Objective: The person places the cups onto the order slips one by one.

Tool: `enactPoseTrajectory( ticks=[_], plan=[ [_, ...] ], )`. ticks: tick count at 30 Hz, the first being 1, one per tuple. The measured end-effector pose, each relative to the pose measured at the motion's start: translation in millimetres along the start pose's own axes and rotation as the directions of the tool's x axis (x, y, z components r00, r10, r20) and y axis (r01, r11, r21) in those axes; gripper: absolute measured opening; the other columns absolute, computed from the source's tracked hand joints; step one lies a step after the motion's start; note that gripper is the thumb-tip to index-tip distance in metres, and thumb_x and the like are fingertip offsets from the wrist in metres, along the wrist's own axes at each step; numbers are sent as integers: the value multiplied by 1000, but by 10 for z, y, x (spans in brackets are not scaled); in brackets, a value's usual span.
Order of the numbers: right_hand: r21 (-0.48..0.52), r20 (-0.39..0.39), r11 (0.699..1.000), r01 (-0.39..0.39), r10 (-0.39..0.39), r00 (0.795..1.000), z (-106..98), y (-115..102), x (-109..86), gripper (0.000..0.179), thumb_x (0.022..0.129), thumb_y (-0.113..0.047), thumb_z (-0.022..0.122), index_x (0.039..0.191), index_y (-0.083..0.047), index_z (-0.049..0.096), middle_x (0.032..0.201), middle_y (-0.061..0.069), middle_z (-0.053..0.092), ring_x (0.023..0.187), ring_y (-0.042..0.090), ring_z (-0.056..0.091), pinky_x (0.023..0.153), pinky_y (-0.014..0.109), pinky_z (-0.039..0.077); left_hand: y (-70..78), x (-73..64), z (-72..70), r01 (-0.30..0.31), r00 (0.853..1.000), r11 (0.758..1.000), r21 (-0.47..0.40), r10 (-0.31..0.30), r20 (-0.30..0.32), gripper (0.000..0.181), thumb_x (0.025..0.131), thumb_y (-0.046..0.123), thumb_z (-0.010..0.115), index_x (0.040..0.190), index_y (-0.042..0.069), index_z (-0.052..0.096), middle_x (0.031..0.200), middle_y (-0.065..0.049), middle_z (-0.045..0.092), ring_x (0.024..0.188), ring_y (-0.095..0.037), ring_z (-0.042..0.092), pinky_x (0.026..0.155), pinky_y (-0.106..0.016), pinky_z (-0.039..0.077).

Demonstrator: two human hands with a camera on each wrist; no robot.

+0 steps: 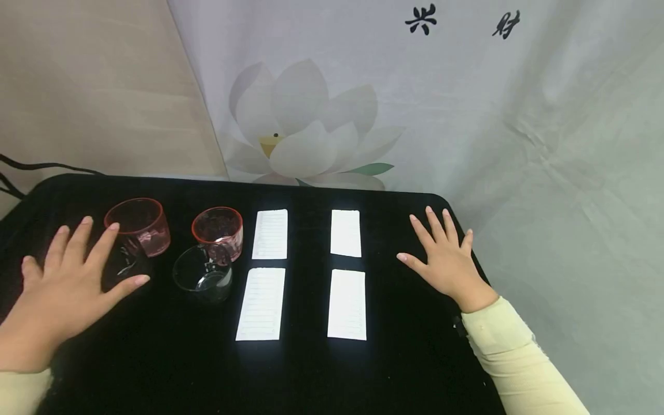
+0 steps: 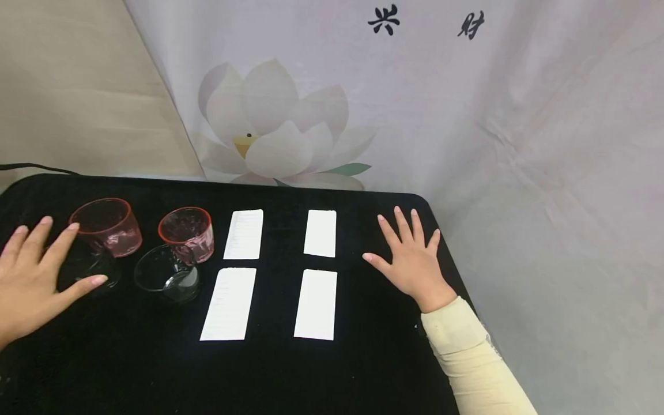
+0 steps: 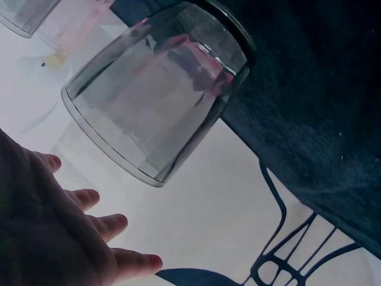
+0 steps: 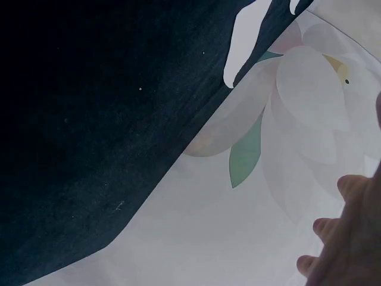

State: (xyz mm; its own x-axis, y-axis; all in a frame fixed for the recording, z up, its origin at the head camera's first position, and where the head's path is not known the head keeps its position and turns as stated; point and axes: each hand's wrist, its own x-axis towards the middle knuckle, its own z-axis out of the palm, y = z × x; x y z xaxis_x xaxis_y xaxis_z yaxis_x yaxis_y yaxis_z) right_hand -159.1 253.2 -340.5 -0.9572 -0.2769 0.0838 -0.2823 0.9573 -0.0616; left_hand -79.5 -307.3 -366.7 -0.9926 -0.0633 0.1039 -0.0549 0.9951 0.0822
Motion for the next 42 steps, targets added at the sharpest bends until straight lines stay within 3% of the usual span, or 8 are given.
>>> enactPoseTrajectory(
  ticks=[9, 17, 29, 33, 42],
  plan=[
    [13, -29, 1000, 21, -20, 999, 73, 5, 20, 88, 89, -63, 52, 155, -17, 18, 162, 14, 3, 146, 40, -6, 103, 79, -2, 102, -1, 3, -67, 998, 996, -52, 66, -20, 107, 85, 71, 49, 154, 9, -4, 156, -28, -14, 140, -48, -20, 102, -77, -8],
    [61, -43, 997, 41, -39, 998, 123, 0, 45, 88, 89, -62, 53, 155, -16, 18, 162, 12, 2, 147, 37, -7, 105, 77, -2, 216, -9, -39, -146, 988, 985, -96, 139, -73, 103, 87, 67, 52, 154, 5, 4, 157, -28, -3, 143, -48, -9, 103, -78, -1],
    [137, -65, 987, 87, -79, 995, 234, -41, 107, 89, 87, -60, 58, 155, -16, 22, 163, 10, 4, 148, 33, -6, 108, 74, -1, 306, -55, -47, -200, 976, 956, -216, 174, -132, 102, 85, 57, 63, 154, 5, 9, 155, -31, 8, 143, -50, 4, 111, -69, -1],
    [155, -86, 981, 116, -104, 991, 269, -55, 135, 88, 86, -59, 60, 154, -18, 24, 163, 8, 6, 148, 33, -3, 110, 72, 1, 356, -75, -65, -215, 973, 947, -240, 186, -137, 102, 85, 55, 65, 154, 5, 9, 155, -30, 9, 142, -51, 7, 111, -70, 5],
    [189, -106, 970, 153, -134, 985, 340, -88, 204, 86, 84, -56, 63, 152, -16, 29, 161, 10, 14, 148, 34, 3, 111, 70, 4, 453, -121, -65, -228, 971, 921, -317, 191, -145, 103, 82, 49, 72, 155, 7, 11, 156, -27, 13, 139, -53, 13, 96, -79, 22]
  ],
)
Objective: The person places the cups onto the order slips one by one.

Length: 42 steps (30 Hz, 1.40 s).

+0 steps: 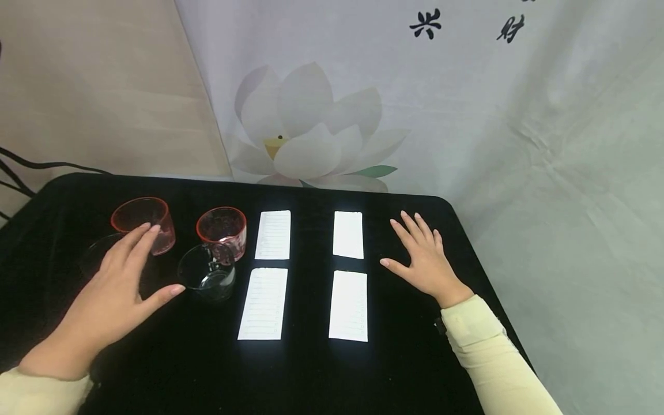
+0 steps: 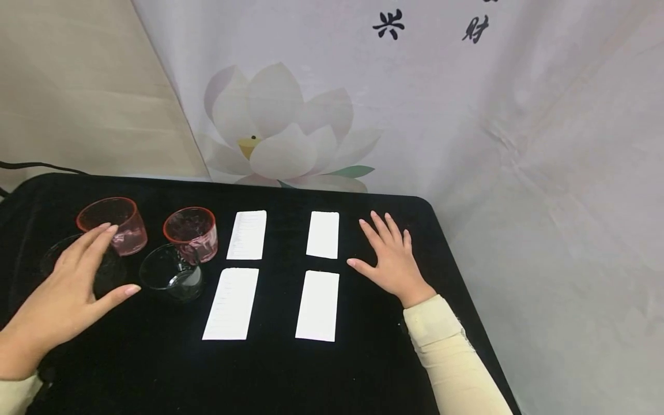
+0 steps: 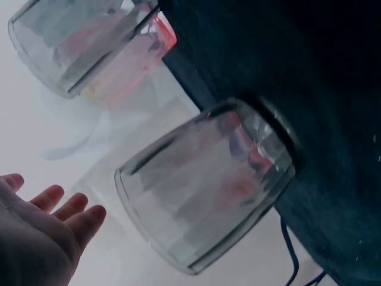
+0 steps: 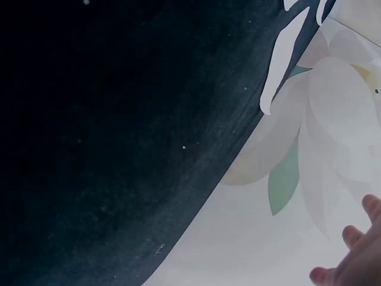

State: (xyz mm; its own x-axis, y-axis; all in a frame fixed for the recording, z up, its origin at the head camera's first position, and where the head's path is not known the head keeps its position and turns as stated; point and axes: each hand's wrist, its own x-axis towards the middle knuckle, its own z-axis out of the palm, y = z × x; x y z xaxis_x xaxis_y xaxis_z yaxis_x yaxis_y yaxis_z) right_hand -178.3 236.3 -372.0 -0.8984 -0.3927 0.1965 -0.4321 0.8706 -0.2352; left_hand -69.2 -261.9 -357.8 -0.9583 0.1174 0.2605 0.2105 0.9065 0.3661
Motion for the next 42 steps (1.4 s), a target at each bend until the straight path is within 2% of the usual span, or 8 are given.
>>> enactPoseTrajectory(
  ticks=[7, 16, 20, 22, 27, 32, 37, 42],
  plan=[
    [31, -13, 999, 21, -21, 1000, 50, 26, 35, 85, 84, -53, 65, 152, -15, 30, 161, 9, 17, 148, 32, 6, 112, 69, 7, 36, 8, 69, -5, 1000, 997, -72, 7, 18, 102, 81, 43, 75, 155, 9, 12, 154, -28, 15, 140, -52, 13, 88, -81, 26],
    [53, -22, 998, 46, -45, 999, 93, 40, 107, 84, 84, -51, 66, 151, -15, 32, 159, 8, 22, 148, 30, 11, 113, 66, 11, 47, 22, 166, 5, 998, 971, -238, 11, 67, 102, 82, 36, 76, 155, 12, 9, 154, -30, 14, 140, -53, 9, 97, -81, 13],
    [71, -23, 997, 44, -43, 999, 129, 46, 145, 83, 84, -50, 66, 151, -16, 32, 159, 7, 23, 147, 29, 13, 113, 66, 13, 53, 31, 210, 54, 992, 955, -291, -19, 121, 105, 82, 35, 76, 156, 14, 5, 154, -31, 11, 138, -57, 11, 93, -82, 17],
    [79, -19, 996, 40, -38, 999, 148, 48, 165, 83, 84, -50, 67, 151, -16, 32, 159, 7, 24, 147, 29, 14, 113, 67, 14, 55, 35, 231, 73, 989, 948, -308, -30, 142, 106, 82, 34, 77, 156, 14, 4, 153, -32, 12, 134, -59, 17, 91, -81, 24],
    [88, 3, 996, 31, -31, 1000, 194, 45, 219, 83, 84, -51, 67, 151, -16, 32, 159, 7, 24, 147, 30, 15, 113, 66, 15, 50, 54, 279, 75, 990, 933, -352, -27, 140, 107, 80, 28, 79, 156, 12, 5, 148, -34, 17, 125, -59, 31, 88, -75, 35],
    [85, 42, 996, 35, -39, 998, 243, 32, 293, 84, 85, -52, 65, 152, -16, 30, 160, 7, 22, 147, 31, 16, 115, 63, 15, 40, 76, 317, 73, 992, 910, -408, -24, 126, 110, 78, 22, 81, 155, 10, 4, 148, -33, 17, 126, -58, 29, 90, -73, 36],
    [73, 71, 997, 34, -39, 997, 292, 39, 368, 84, 85, -54, 63, 152, -17, 29, 160, 8, 22, 147, 32, 16, 114, 64, 16, 30, 79, 350, 80, 992, 897, -434, -28, 125, 110, 77, 20, 82, 155, 8, 5, 145, -32, 24, 126, -56, 31, 89, -70, 36],
    [77, 101, 997, 11, -19, 995, 317, 40, 424, 84, 86, -55, 63, 153, -18, 29, 159, 8, 22, 147, 31, 15, 114, 63, 16, 20, 86, 372, 106, 987, 884, -456, -38, 156, 112, 75, 19, 83, 154, 6, 4, 143, -34, 26, 125, -58, 32, 90, -71, 36]
  ],
)
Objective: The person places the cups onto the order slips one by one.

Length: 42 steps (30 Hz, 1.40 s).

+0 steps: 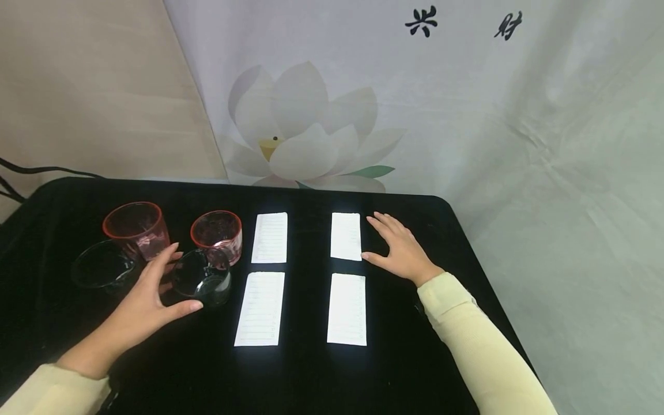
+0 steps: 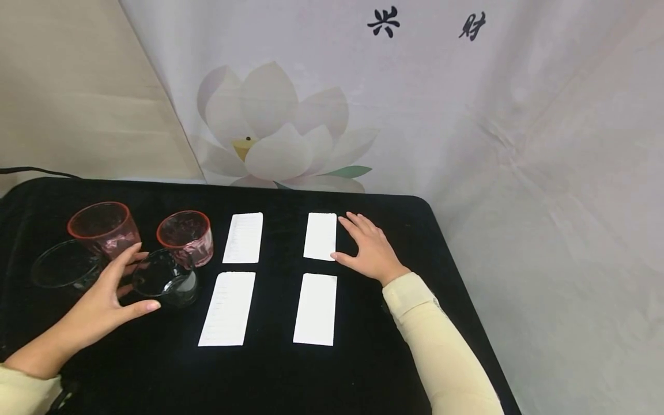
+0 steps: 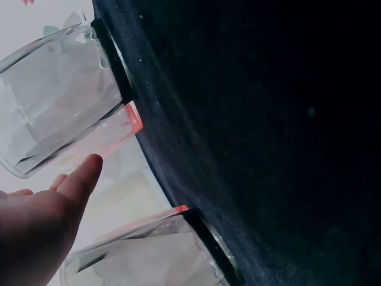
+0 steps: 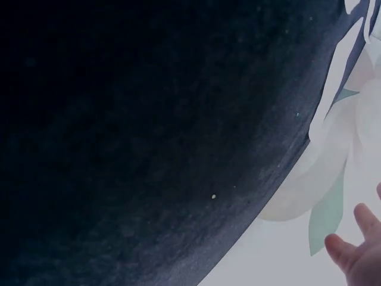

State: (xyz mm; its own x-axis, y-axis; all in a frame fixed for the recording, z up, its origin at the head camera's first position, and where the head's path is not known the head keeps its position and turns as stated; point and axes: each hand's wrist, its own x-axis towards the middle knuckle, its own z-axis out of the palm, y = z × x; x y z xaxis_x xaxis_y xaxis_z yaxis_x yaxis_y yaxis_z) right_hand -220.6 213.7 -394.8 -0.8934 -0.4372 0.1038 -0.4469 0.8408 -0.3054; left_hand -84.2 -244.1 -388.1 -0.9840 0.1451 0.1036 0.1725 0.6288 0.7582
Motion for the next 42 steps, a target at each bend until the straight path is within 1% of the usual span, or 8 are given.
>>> enactPoseTrajectory(
  ticks=[6, 11, 13, 18, 24, 31, 37, 42],
  plan=[
    [-2, 28, 1000, -5, 5, 1000, 23, -11, 66, 84, 86, -56, 61, 152, -17, 29, 159, 9, 23, 146, 34, 18, 113, 65, 19, -12, 16, 16, 49, 997, 999, -14, -48, 61, 116, 74, 20, 84, 154, 5, 1, 144, -37, 26, 126, -59, 31, 94, -72, 35],
    [-3, 56, 1000, -16, 16, 998, 35, -2, 118, 84, 86, -57, 61, 153, -17, 28, 159, 8, 23, 146, 33, 19, 113, 64, 20, -24, 20, 44, 79, 993, 997, 2, -79, 87, 115, 73, 25, 85, 153, 3, 5, 144, -36, 27, 126, -58, 32, 96, -70, 36],
    [-6, 69, 1000, -21, 21, 997, 43, 3, 141, 84, 86, -57, 61, 153, -18, 28, 159, 8, 23, 146, 32, 19, 114, 63, 20, -30, 23, 57, 86, 992, 996, 8, -86, 88, 114, 73, 26, 85, 153, 3, 7, 143, -35, 28, 126, -58, 33, 96, -70, 36],
    [-17, 96, 999, -28, 29, 995, 77, 21, 196, 84, 85, -58, 61, 152, -17, 29, 158, 10, 25, 145, 32, 19, 114, 63, 20, -42, 37, 76, 83, 994, 997, 4, -83, 74, 112, 72, 26, 85, 152, 2, 10, 142, -33, 33, 125, -57, 36, 93, -71, 38],
    [-32, 131, 999, -40, 44, 990, 139, 60, 240, 85, 85, -59, 59, 153, -16, 29, 159, 9, 24, 145, 34, 20, 113, 63, 20, -45, 53, 82, 90, 994, 996, -4, -90, 67, 110, 73, 26, 85, 150, 0, 12, 140, -32, 35, 123, -56, 38, 93, -70, 39],
    [-37, 162, 998, -54, 60, 985, 187, 112, 283, 86, 86, -59, 59, 153, -16, 28, 159, 9, 23, 145, 34, 19, 114, 63, 20, -45, 73, 91, 96, 993, 995, -4, -96, 66, 105, 73, 26, 85, 148, -2, 16, 137, -32, 38, 122, -55, 40, 92, -70, 39],
    [-75, 214, 995, -69, 84, 973, 225, 119, 317, 86, 86, -61, 57, 154, -18, 26, 160, 7, 21, 146, 32, 17, 114, 61, 19, -50, 82, 95, 105, 992, 994, -7, -105, 70, 104, 74, 25, 85, 148, -3, 17, 137, -32, 39, 122, -54, 40, 92, -70, 40],
    [-90, 244, 994, -65, 85, 966, 252, 117, 337, 85, 86, -59, 58, 153, -19, 27, 160, 8, 21, 146, 35, 17, 113, 64, 19, -57, 87, 91, 104, 993, 995, 0, -104, 63, 102, 74, 25, 84, 147, -3, 19, 136, -31, 40, 121, -54, 41, 90, -71, 41]
  ],
)
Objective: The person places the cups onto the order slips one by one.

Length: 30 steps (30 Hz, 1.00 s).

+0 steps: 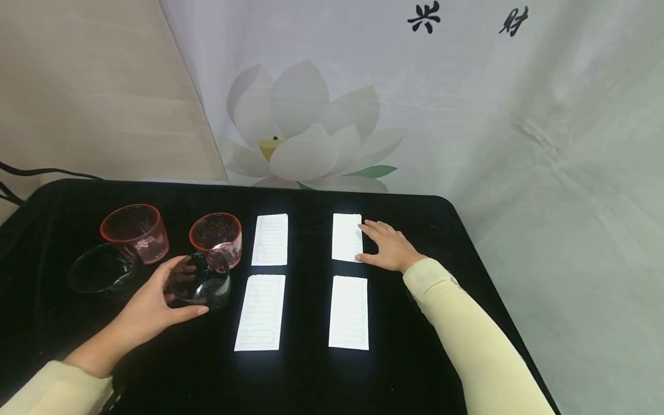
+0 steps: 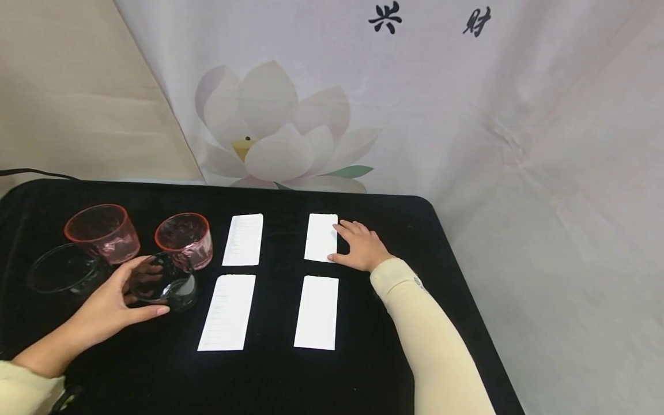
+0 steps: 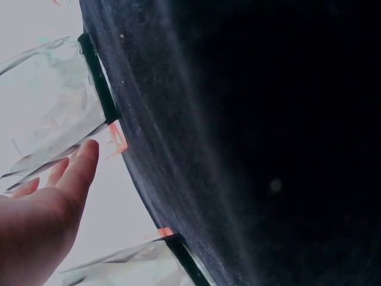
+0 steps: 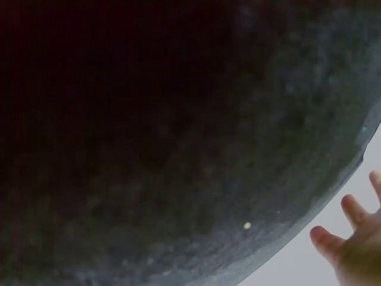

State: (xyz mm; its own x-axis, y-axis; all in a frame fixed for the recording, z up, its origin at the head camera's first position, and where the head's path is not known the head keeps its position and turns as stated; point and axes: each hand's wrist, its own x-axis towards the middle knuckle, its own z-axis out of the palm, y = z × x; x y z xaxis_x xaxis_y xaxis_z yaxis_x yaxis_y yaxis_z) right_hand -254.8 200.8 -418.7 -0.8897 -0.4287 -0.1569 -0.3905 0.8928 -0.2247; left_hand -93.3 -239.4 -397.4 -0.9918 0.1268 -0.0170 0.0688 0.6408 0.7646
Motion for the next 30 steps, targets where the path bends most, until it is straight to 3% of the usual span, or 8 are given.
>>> enactPoseTrajectory(
  ticks=[21, 30],
  plan=[
    [-34, 76, 999, -25, 28, 997, 70, 30, 55, 78, 89, -61, 53, 153, -24, 29, 161, 2, 20, 147, 33, 15, 113, 65, 18, 0, -12, -1, 17, 1000, 1000, 14, -17, -7, 100, 74, 26, 84, 146, -3, 22, 135, -31, 42, 120, -53, 43, 89, -69, 43],
    [-40, 92, 999, -36, 39, 995, 39, 18, 47, 77, 89, -62, 52, 153, -24, 30, 161, 2, 20, 147, 34, 13, 112, 66, 17, -6, -18, -15, -9, 1000, 1000, -6, 8, -10, 99, 73, 22, 85, 146, -3, 24, 135, -30, 44, 117, -52, 46, 88, -69, 43]
  ],
)
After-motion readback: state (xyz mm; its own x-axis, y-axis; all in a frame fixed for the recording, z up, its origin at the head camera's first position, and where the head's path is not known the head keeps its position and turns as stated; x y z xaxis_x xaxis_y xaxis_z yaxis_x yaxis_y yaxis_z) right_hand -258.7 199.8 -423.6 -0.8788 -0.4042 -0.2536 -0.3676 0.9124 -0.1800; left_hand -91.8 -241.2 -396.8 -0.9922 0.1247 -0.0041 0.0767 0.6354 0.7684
